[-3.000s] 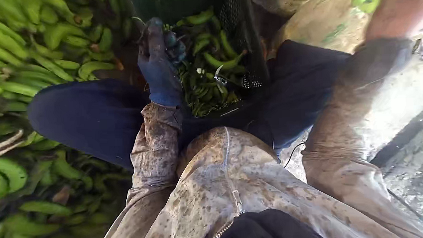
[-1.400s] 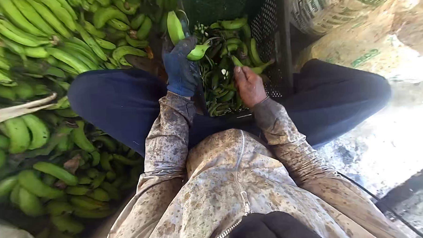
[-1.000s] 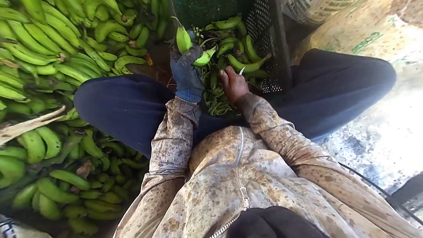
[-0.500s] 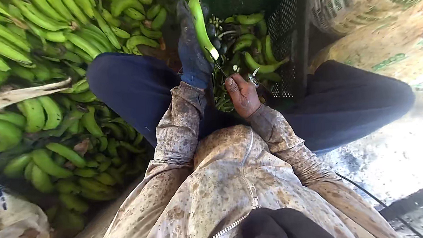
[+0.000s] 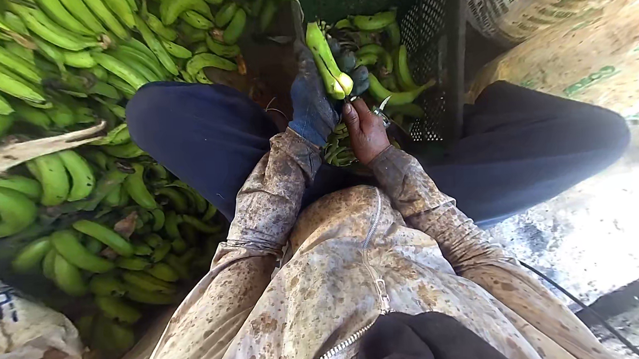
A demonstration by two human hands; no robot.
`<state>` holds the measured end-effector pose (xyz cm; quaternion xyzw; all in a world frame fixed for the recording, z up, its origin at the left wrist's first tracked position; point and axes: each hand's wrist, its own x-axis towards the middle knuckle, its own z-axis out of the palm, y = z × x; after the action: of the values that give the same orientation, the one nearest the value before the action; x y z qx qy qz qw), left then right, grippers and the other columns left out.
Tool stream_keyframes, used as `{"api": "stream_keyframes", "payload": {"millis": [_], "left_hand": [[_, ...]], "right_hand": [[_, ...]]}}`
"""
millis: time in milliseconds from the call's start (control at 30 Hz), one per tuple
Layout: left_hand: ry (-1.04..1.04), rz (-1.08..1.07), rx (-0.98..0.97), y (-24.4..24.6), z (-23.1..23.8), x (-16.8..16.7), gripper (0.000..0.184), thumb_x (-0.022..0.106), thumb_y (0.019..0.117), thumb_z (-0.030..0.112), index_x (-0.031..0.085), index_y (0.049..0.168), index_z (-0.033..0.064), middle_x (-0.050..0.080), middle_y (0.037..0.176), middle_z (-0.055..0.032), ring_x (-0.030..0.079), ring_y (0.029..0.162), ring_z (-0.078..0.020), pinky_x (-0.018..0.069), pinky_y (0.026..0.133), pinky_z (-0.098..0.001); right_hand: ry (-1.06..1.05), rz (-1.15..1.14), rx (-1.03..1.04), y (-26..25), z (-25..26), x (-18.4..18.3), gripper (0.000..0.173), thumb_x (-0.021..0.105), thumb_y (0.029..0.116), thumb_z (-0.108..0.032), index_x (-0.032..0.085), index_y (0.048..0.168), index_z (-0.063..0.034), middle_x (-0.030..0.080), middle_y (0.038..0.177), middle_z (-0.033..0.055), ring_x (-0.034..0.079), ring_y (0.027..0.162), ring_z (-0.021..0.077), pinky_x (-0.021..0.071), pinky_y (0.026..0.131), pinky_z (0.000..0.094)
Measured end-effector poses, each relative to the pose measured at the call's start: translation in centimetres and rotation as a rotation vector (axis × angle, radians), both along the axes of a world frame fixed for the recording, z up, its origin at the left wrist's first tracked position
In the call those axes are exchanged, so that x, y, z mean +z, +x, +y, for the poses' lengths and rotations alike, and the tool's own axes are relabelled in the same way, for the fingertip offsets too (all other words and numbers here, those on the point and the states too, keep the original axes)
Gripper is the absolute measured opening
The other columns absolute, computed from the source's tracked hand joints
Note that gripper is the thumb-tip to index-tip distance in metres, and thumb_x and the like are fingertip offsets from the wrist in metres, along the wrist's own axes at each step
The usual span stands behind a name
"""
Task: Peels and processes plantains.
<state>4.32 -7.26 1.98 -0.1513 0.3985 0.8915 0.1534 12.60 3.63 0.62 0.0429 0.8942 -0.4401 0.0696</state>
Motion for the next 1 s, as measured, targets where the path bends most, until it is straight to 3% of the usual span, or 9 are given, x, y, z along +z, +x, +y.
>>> {"api": "stream_keyframes", "payload": {"millis": [133, 233, 300, 433, 567, 733, 833, 933, 1000], "left_hand": [[-0.227, 0.144, 0.069, -1.7, -1.1, -1.6, 0.041, 0.028, 0.113, 0.03, 0.049, 0.135, 0.0034, 0.062, 0.105, -0.0126, 0.064, 0.09, -0.0242, 0.0591, 0.08, -0.0436], [-0.231, 0.176, 0.091, -2.3, -1.5, -0.4, 0.044, 0.026, 0.1137, 0.032, 0.056, 0.117, 0.0001, 0.061, 0.077, -0.0111, 0.063, 0.063, -0.0246, 0.0599, 0.06, -0.044], [-0.13, 0.128, 0.065, -2.4, -0.7, 0.1, 0.049, 0.021, 0.1137, 0.037, 0.056, 0.109, 0.0036, 0.055, 0.068, -0.0064, 0.055, 0.051, -0.0192, 0.0559, 0.051, -0.0364], [0.054, -0.01, -0.035, -0.8, 0.4, -0.8, 0.041, 0.022, 0.1129, 0.038, 0.05, 0.115, 0.0088, 0.057, 0.08, -0.0066, 0.055, 0.059, -0.0161, 0.0545, 0.056, -0.0326], [-0.113, 0.004, -0.4, -0.4, -0.8, 0.1, 0.033, 0.044, 0.1092, 0.031, 0.052, 0.134, 0.0118, 0.063, 0.103, -0.0063, 0.065, 0.089, -0.0172, 0.0592, 0.077, -0.0349], [-0.435, -0.085, -0.827, 0.0, -0.6, 0.8, 0.025, 0.064, 0.0998, 0.018, 0.058, 0.117, 0.0018, 0.07, 0.088, -0.0099, 0.07, 0.067, -0.019, 0.0604, 0.056, -0.0329], [-0.603, 0.062, -0.934, 0.7, -0.8, 0.2, 0.028, 0.067, 0.0974, 0.016, 0.057, 0.12, 0.0034, 0.07, 0.087, -0.0071, 0.068, 0.063, -0.0156, 0.0595, 0.054, -0.0303], [-0.851, 0.355, -0.943, -0.2, 0.0, -0.4, 0.085, 0.079, 0.0881, 0.024, 0.032, 0.157, 0.011, 0.067, 0.121, -0.0131, 0.071, 0.092, -0.0188, 0.0616, 0.081, -0.0397], [-0.928, 0.523, -1.013, 0.6, 0.9, -0.6, 0.108, 0.083, 0.0815, 0.027, 0.015, 0.164, 0.0134, 0.055, 0.147, -0.0146, 0.062, 0.124, -0.0195, 0.0514, 0.106, -0.0415]], "right_hand": [[-0.045, -0.114, -0.002, 1.3, 0.7, 2.2, 0.046, 0.036, 0.1128, -0.035, 0.066, 0.105, -0.0006, 0.062, 0.079, 0.0101, 0.062, 0.071, 0.0203, 0.0518, 0.071, 0.0419], [-0.059, -0.127, 0.03, 2.4, 0.2, 2.9, 0.043, 0.036, 0.1127, -0.035, 0.064, 0.104, -0.0026, 0.06, 0.077, 0.008, 0.06, 0.07, 0.0182, 0.0505, 0.068, 0.0399], [0.016, -0.103, 0.055, 1.1, 0.4, 1.4, 0.043, 0.035, 0.1126, -0.036, 0.062, 0.109, -0.0027, 0.063, 0.078, 0.0115, 0.066, 0.073, 0.026, 0.0536, 0.07, 0.047], [0.094, -0.104, 0.056, 0.3, 0.9, -1.6, 0.048, 0.033, 0.1122, -0.04, 0.061, 0.124, -0.0016, 0.072, 0.093, 0.0192, 0.073, 0.091, 0.0388, 0.0567, 0.08, 0.0603], [0.342, -0.164, -0.028, -0.1, 2.5, 0.8, 0.049, 0.041, 0.1095, -0.047, 0.062, 0.121, -0.0038, 0.071, 0.107, 0.0205, 0.072, 0.095, 0.041, 0.0557, 0.079, 0.062], [0.54, -0.021, 0.08, -2.8, 8.7, 1.0, 0.048, 0.055, 0.1048, -0.044, 0.065, 0.127, -0.0021, 0.067, 0.125, 0.0253, 0.064, 0.119, 0.0454, 0.0482, 0.097, 0.0641], [0.397, -0.303, -0.232, -4.1, 14.4, 0.6, 0.052, 0.045, 0.1078, -0.049, 0.061, 0.133, -0.0065, 0.068, 0.125, 0.0214, 0.066, 0.119, 0.0406, 0.0489, 0.1, 0.0653], [0.046, -0.196, -0.275, -4.2, 15.6, 2.2, 0.051, 0.061, 0.1009, -0.048, 0.065, 0.129, -0.0053, 0.071, 0.113, 0.0142, 0.07, 0.1, 0.0237, 0.0564, 0.093, 0.0467], [-0.248, -0.143, -0.097, -1.8, 12.4, 2.6, 0.049, 0.075, 0.0895, -0.035, 0.067, 0.128, -0.0052, 0.072, 0.109, 0.0079, 0.068, 0.09, 0.0121, 0.0584, 0.084, 0.0345]]}}
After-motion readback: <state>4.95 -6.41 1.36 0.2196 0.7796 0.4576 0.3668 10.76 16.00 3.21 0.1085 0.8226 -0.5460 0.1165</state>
